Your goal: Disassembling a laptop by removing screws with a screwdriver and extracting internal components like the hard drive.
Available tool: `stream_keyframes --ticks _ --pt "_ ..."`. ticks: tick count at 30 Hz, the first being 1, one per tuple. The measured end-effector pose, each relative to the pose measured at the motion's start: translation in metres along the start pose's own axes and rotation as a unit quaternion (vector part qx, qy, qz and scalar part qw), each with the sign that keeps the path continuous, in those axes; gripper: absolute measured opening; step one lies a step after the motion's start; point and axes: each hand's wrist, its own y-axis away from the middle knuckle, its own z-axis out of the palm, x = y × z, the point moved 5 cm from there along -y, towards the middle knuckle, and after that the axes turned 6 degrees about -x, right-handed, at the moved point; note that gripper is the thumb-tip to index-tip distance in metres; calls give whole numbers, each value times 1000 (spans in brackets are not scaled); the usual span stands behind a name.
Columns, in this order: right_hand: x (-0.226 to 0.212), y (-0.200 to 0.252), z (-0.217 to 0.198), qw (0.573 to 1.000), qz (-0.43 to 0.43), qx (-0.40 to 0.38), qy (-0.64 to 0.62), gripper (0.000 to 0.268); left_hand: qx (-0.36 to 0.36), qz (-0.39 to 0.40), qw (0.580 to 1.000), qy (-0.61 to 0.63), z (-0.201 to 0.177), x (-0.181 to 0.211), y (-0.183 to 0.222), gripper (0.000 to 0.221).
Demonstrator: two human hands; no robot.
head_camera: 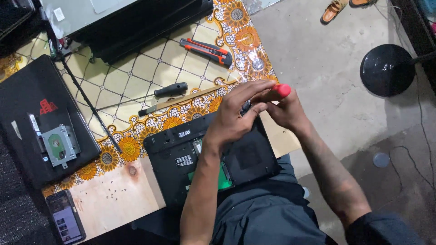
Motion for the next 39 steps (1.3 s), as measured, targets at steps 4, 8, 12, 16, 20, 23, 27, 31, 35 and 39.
stream_keyframes --ticks 4,8,12,16,20,23,27,31,35,39 --pt "-19 -13 -1 994 66 -87 -16 10 -25 2 999 23 6 3 -6 51" --pt "-20 -13 2 999 45 9 -30 9 87 -15 996 -3 3 -8 -10 36" --pt "4 3 12 997 22 73 -20 10 112 3 992 -66 1 -8 -9 39" --pt "-15 -8 2 998 19 49 -17 8 79 11 995 -55 1 -3 -4 44" --pt "-28 -16 3 997 34 14 -70 17 84 -25 996 -29 4 -12 -2 36" --pt "-17 -13 2 998 28 37 -45 12 128 -20 991 -46 3 -25 -5 29" --pt "-13 -9 6 997 32 55 -45 8 109 -3 992 -62 -1 -12 -4 40" --pt "-39 -25 9 990 62 33 -122 10 100 -30 993 -47 -2 -10 -2 43" --pt "-31 -22 7 999 24 43 -20 7 137 -36 987 -75 -3 -16 2 38" --pt "-21 -20 4 999 29 25 -20 18 116 -32 991 -62 2 -15 3 52"
